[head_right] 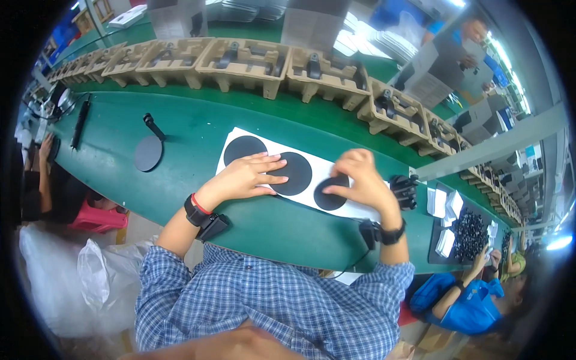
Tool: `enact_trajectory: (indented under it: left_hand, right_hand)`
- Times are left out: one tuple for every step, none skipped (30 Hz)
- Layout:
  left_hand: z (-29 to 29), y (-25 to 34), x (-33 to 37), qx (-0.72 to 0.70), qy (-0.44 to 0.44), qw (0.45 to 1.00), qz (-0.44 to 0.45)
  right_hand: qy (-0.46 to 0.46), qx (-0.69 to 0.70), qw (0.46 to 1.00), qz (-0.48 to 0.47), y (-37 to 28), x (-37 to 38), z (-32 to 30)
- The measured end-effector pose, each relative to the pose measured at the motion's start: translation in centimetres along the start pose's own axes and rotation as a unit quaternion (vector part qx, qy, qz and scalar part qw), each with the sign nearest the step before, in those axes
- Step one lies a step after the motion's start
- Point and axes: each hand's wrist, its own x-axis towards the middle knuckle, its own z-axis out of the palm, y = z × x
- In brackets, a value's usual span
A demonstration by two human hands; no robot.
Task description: The person applies adhesive pads to the base of electronic stands by hand, taking the pads from a packing sheet and pressing them onto the stands.
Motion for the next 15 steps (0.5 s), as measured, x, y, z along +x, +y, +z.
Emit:
enact_trajectory:
  left_hand:
    - [-0.1, 0.0, -0.3, -0.016, 0.006, 1.0, 0.0]
    - [-0.3, -0.1, -0.6, -0.004, 0.01, 1.0, -0.008]
    - [-0.4, -0.2, -0.4, -0.001, 0.015, 1.0, -0.016]
    - [-0.7, -0.2, -0.3, -0.011, 0.008, 1.0, -0.009]
    - [-0.8, -0.3, -0.2, -0.022, -0.002, 1.0, -0.001]
    - [-0.8, -0.5, -0.1, -0.032, -0.003, 0.999, 0.01]
    - [-1.2, -0.4, 0.0, -0.037, -0.002, 0.999, 0.018]
    - [-1.5, -0.4, -0.1, -0.039, -0.002, 0.999, 0.024]
    - [-2.0, -0.2, -0.6, -0.022, 0.002, 0.999, 0.03]
    - [-3.0, -0.2, -1.0, 0.007, -0.002, 1.0, 0.007]
    - [-4.2, -0.2, -1.6, 0.035, -0.006, 0.999, -0.018]
    - [-5.5, -0.4, -2.6, 0.053, 0.026, 0.997, -0.048]
    - [-6.9, -0.8, -4.2, 0.079, 0.04, 0.99, -0.114]
    - [-8.7, -1.0, -5.3, 0.064, 0.031, 0.978, -0.196]
    - [-10.3, -1.1, -7.4, 0.147, -0.004, 0.949, -0.28]
  right_hand:
    - [0.032, -0.025, 0.999, -0.009, -0.6, -0.7, -1.4]
    - [0.069, -0.031, 0.997, 0.017, -1.1, -1.4, -2.9]
    - [0.142, -0.039, 0.989, 0.001, -1.1, -2.6, -4.1]
    - [0.185, -0.013, 0.982, 0.024, -1.4, -4.0, -5.4]
    - [0.253, 0.045, 0.965, 0.05, -1.4, -5.8, -6.0]
    - [0.324, 0.065, 0.944, 0.02, -1.2, -7.1, -6.3]
    - [0.388, 0.15, 0.909, 0.037, -1.1, -8.5, -6.5]
    - [0.401, 0.164, 0.9, 0.04, -1.1, -9.0, -7.0]
    - [0.402, 0.162, 0.901, 0.035, -1.3, -8.6, -6.8]
    - [0.406, 0.155, 0.9, 0.033, -1.6, -8.2, -6.8]
    - [0.374, 0.107, 0.921, 0.026, -2.0, -7.3, -6.6]
    - [0.343, 0.08, 0.936, -0.003, -2.3, -6.2, -6.5]
    - [0.313, 0.053, 0.948, -0.034, -2.5, -4.9, -6.1]
    - [0.305, 0.04, 0.951, -0.036, -2.7, -4.1, -5.6]
    - [0.3, 0.058, 0.951, -0.041, -3.3, -3.3, -5.1]
